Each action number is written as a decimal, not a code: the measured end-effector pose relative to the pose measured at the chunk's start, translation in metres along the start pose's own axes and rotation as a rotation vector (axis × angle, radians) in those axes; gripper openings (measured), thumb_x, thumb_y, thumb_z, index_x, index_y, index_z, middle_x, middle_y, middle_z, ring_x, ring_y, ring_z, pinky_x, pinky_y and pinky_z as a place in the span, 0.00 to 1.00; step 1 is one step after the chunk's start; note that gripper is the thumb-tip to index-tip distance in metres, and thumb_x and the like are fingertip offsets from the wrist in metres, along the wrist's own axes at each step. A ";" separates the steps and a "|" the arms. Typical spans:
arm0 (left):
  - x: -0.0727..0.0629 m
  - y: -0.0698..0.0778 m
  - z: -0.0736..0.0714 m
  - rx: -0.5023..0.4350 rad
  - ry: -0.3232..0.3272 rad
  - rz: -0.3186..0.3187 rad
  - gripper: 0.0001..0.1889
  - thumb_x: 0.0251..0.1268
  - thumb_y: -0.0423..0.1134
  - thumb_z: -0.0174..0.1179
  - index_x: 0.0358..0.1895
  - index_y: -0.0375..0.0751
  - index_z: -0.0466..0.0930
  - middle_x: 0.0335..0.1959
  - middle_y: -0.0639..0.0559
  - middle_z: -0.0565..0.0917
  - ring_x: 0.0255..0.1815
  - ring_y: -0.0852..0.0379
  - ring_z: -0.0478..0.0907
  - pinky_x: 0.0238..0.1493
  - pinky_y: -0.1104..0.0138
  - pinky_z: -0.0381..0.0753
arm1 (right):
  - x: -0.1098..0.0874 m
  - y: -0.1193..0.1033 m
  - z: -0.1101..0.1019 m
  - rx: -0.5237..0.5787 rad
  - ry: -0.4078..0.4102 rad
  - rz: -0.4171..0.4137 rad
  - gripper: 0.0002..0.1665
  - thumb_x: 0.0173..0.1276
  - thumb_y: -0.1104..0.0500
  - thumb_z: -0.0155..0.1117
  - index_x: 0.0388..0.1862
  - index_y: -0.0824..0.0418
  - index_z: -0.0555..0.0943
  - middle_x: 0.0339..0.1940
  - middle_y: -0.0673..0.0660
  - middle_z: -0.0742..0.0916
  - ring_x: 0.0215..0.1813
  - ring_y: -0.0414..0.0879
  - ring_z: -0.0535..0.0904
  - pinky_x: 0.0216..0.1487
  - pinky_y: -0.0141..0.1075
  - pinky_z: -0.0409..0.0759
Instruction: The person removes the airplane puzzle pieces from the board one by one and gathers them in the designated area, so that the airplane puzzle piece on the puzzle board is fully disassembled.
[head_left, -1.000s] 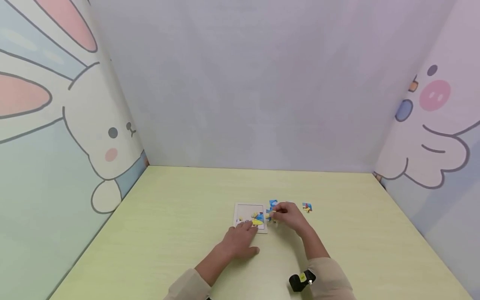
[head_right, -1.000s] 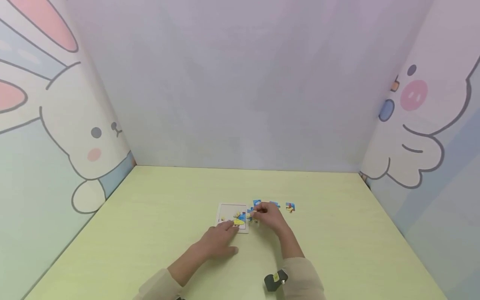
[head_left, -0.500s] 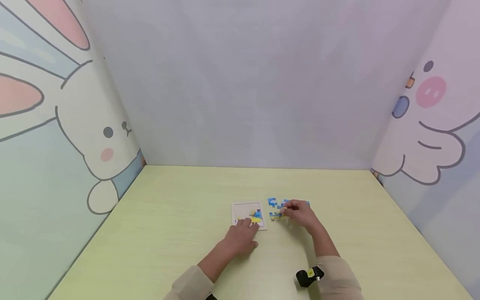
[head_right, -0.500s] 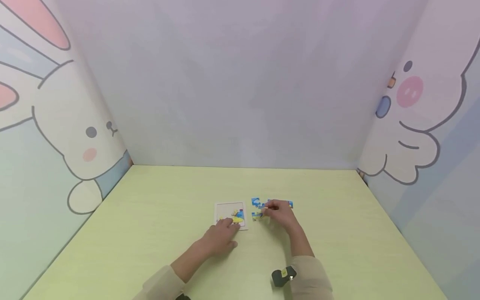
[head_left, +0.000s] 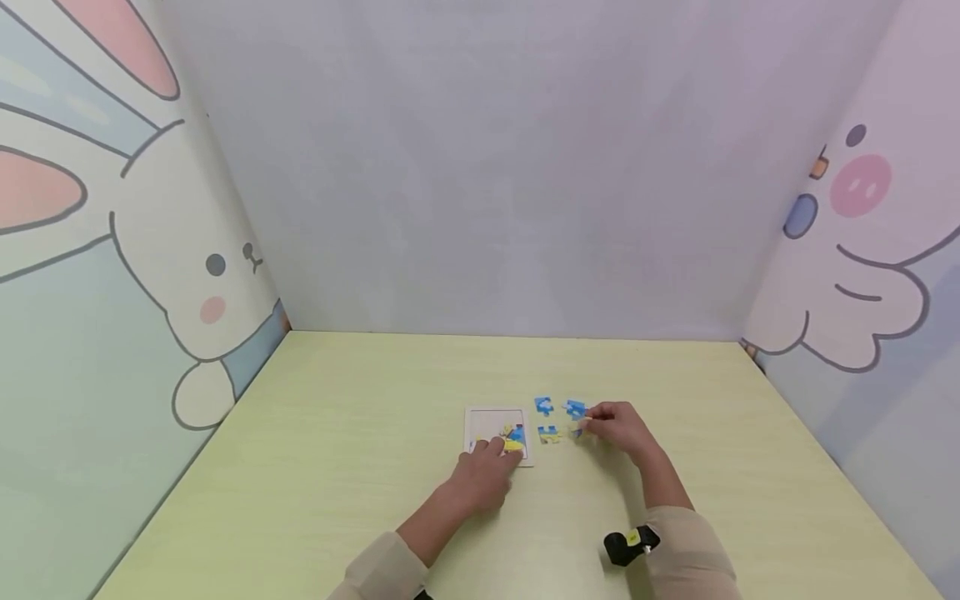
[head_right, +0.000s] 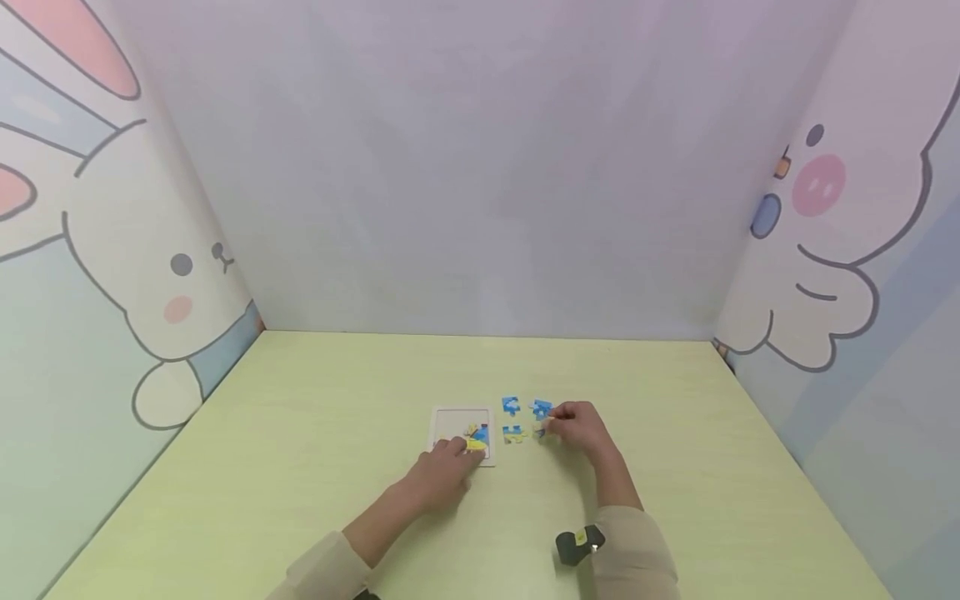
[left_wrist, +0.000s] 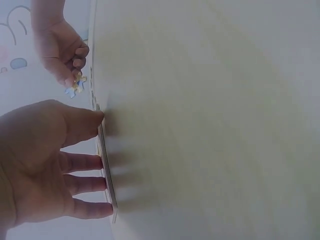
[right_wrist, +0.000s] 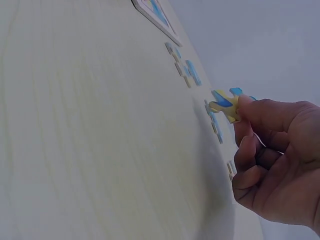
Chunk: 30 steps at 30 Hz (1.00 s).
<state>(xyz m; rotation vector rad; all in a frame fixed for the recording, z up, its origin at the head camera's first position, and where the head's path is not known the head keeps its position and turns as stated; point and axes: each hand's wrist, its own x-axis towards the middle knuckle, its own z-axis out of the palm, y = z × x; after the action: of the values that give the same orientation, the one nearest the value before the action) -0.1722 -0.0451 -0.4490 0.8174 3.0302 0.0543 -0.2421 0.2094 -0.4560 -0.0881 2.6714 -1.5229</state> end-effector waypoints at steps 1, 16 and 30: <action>-0.001 0.000 0.000 -0.017 -0.005 -0.003 0.21 0.61 0.45 0.60 0.59 0.51 0.75 0.48 0.49 0.73 0.44 0.51 0.69 0.33 0.60 0.74 | -0.001 0.001 -0.001 -0.008 -0.005 0.011 0.08 0.59 0.63 0.66 0.33 0.69 0.81 0.24 0.53 0.79 0.26 0.45 0.69 0.28 0.37 0.68; -0.001 0.002 0.001 -0.132 -0.101 -0.010 0.33 0.58 0.61 0.57 0.64 0.48 0.68 0.63 0.47 0.66 0.62 0.42 0.61 0.53 0.43 0.66 | 0.000 0.006 0.000 -0.017 -0.005 0.099 0.09 0.57 0.65 0.68 0.33 0.70 0.80 0.23 0.53 0.79 0.22 0.45 0.71 0.25 0.37 0.71; -0.004 0.004 -0.004 -0.120 -0.104 0.004 0.35 0.55 0.61 0.59 0.64 0.48 0.69 0.60 0.50 0.68 0.59 0.44 0.63 0.52 0.44 0.67 | 0.003 0.006 0.005 -0.040 0.006 0.072 0.10 0.56 0.65 0.69 0.35 0.70 0.82 0.26 0.54 0.81 0.25 0.46 0.73 0.26 0.37 0.72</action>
<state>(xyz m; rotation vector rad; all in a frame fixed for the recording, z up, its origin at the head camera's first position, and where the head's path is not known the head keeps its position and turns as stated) -0.1672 -0.0441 -0.4450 0.7901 2.8962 0.1854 -0.2449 0.2085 -0.4638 0.0106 2.6793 -1.4511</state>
